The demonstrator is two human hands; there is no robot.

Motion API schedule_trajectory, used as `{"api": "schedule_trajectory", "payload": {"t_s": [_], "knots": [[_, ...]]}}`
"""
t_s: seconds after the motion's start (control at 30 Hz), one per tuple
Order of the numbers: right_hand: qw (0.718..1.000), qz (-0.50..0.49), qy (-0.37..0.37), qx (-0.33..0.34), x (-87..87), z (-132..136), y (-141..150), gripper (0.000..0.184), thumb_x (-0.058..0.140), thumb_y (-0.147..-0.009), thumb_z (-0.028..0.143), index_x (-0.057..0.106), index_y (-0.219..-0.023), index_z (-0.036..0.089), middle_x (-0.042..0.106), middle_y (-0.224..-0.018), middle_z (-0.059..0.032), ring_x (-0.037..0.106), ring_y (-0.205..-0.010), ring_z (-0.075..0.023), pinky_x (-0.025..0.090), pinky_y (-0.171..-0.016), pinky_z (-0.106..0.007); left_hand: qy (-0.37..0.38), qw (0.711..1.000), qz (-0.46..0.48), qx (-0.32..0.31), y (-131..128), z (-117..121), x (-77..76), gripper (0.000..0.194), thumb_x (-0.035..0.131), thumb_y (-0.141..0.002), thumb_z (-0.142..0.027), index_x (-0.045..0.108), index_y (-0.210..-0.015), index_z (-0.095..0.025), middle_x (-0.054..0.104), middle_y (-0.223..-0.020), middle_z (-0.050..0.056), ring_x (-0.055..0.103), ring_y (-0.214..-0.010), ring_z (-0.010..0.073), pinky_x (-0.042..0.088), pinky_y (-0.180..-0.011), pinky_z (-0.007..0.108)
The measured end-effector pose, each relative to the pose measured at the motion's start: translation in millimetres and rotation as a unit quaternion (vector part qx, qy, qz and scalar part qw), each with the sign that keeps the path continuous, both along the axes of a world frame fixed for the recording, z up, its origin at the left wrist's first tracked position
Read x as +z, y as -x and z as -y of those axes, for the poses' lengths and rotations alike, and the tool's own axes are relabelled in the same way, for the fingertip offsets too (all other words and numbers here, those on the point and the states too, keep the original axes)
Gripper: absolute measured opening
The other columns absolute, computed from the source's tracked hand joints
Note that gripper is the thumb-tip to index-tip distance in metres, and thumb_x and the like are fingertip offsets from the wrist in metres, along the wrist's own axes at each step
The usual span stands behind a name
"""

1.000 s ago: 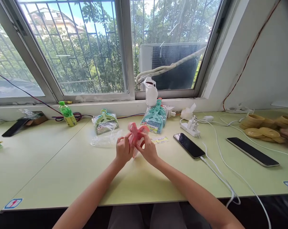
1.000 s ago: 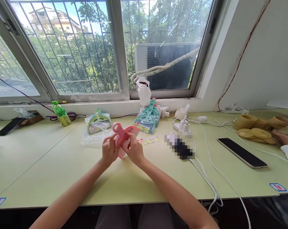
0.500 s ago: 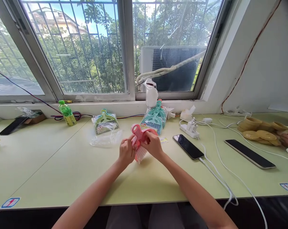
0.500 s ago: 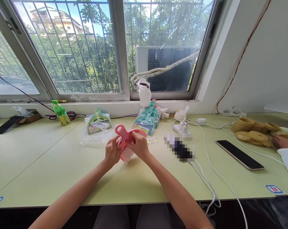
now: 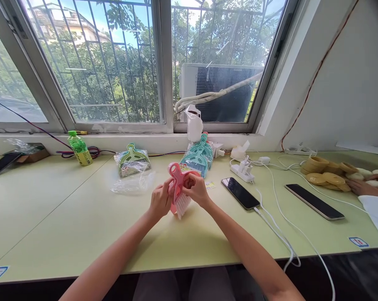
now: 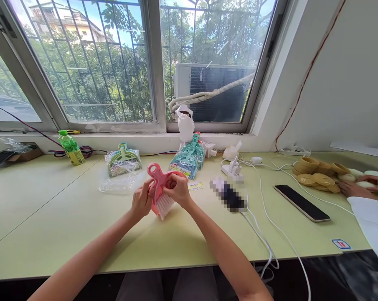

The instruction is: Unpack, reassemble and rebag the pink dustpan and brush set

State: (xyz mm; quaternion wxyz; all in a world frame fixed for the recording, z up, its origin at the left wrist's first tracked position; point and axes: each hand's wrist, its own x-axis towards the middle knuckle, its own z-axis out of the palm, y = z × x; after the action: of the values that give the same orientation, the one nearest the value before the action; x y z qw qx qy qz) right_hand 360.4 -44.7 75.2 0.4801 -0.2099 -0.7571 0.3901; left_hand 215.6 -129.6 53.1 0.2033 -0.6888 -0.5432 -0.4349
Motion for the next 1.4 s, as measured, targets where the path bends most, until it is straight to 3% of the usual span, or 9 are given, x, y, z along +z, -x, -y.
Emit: {"api": "schedule_trajectory", "payload": {"t_s": [0.3,0.53,0.73,0.9,1.03,1.13,1.27,1.33,1.4], "knots": [[0.988,0.097,-0.082,-0.086,1.9,9,3,0.009,0.062,-0.075,0.027,0.058,-0.069,0.021,0.053,-0.057,0.0019,0.048,-0.054,-0.0135,0.04,-0.055,-0.027,0.018,1.0,0.003,0.019,8,-2,-3.2,0.035,0.029,-0.097,-0.029,0.05,-0.122,-0.015,0.061,-0.057,0.001,0.056,-0.05,0.0172,0.041,-0.064,0.031],[0.995,0.047,0.059,0.068,2.9,-6,-7,0.01,0.065,-0.072,0.027,0.062,-0.064,0.021,0.055,-0.052,0.0019,0.058,-0.046,-0.0142,0.044,-0.044,-0.025,0.041,0.999,0.018,-0.006,6,-6,-1.8,0.038,0.03,-0.096,-0.035,0.051,-0.122,-0.017,0.06,-0.059,0.0,0.054,-0.052,0.0158,0.037,-0.058,0.027],[0.995,0.025,0.072,0.071,2.5,-8,-6,0.016,0.067,-0.071,0.03,0.059,-0.062,0.02,0.056,-0.052,0.002,0.057,-0.042,-0.0139,0.044,-0.041,-0.025,0.069,0.996,0.057,-0.003,6,-10,-5.5,0.04,0.028,-0.097,-0.039,0.052,-0.123,-0.02,0.06,-0.061,0.0,0.053,-0.053,0.0137,0.036,-0.057,0.024],[0.991,0.1,-0.042,-0.072,2.2,7,1,0.011,0.06,-0.074,0.023,0.053,-0.065,0.021,0.054,-0.052,0.0022,0.053,-0.046,-0.0132,0.037,-0.047,-0.025,0.037,0.997,0.073,0.013,1,-6,-8.0,0.038,0.03,-0.097,-0.034,0.052,-0.124,-0.019,0.06,-0.06,0.0,0.053,-0.05,0.0136,0.035,-0.053,0.024],[0.941,0.213,-0.154,-0.211,4.9,20,3,0.011,0.061,-0.075,0.028,0.055,-0.07,0.021,0.055,-0.055,-0.0015,0.052,-0.05,-0.0152,0.03,-0.052,-0.026,-0.02,0.999,0.011,0.024,-1,1,-4.7,0.035,0.034,-0.096,-0.031,0.054,-0.12,-0.014,0.061,-0.06,0.004,0.054,-0.051,0.0158,0.036,-0.054,0.027],[0.925,0.253,-0.166,-0.229,10.5,20,2,0.018,0.061,-0.075,0.029,0.052,-0.062,0.021,0.056,-0.056,-0.0027,0.051,-0.052,-0.0153,0.027,-0.054,-0.027,-0.001,0.999,0.031,0.03,-7,3,-3.2,0.034,0.033,-0.096,-0.031,0.054,-0.118,-0.015,0.061,-0.059,0.003,0.053,-0.049,0.0151,0.034,-0.051,0.027],[0.938,0.247,-0.167,-0.176,21.8,8,-1,0.024,0.063,-0.069,0.027,0.047,-0.053,0.02,0.052,-0.053,0.0004,0.047,-0.053,-0.0128,0.027,-0.055,-0.025,0.08,0.99,0.114,0.01,-13,-1,-5.7,0.035,0.03,-0.098,-0.035,0.049,-0.123,-0.019,0.058,-0.057,-0.002,0.051,-0.045,0.0143,0.032,-0.049,0.026],[0.953,0.237,-0.156,-0.102,29.9,1,-11,0.023,0.063,-0.067,0.026,0.047,-0.052,0.02,0.049,-0.052,0.0023,0.044,-0.053,-0.0114,0.028,-0.055,-0.024,0.099,0.979,0.177,0.005,-3,-6,-4.1,0.038,0.029,-0.097,-0.038,0.044,-0.127,-0.02,0.058,-0.059,-0.002,0.052,-0.046,0.0156,0.034,-0.049,0.026],[0.968,0.227,-0.11,0.015,39.5,-9,-30,0.019,0.06,-0.069,0.027,0.05,-0.055,0.019,0.051,-0.056,0.0021,0.045,-0.055,-0.0112,0.031,-0.054,-0.023,0.065,0.957,0.277,0.062,22,-10,3.3,0.038,0.028,-0.097,-0.042,0.043,-0.126,-0.022,0.061,-0.067,0.001,0.056,-0.053,0.0183,0.038,-0.051,0.028]]}}
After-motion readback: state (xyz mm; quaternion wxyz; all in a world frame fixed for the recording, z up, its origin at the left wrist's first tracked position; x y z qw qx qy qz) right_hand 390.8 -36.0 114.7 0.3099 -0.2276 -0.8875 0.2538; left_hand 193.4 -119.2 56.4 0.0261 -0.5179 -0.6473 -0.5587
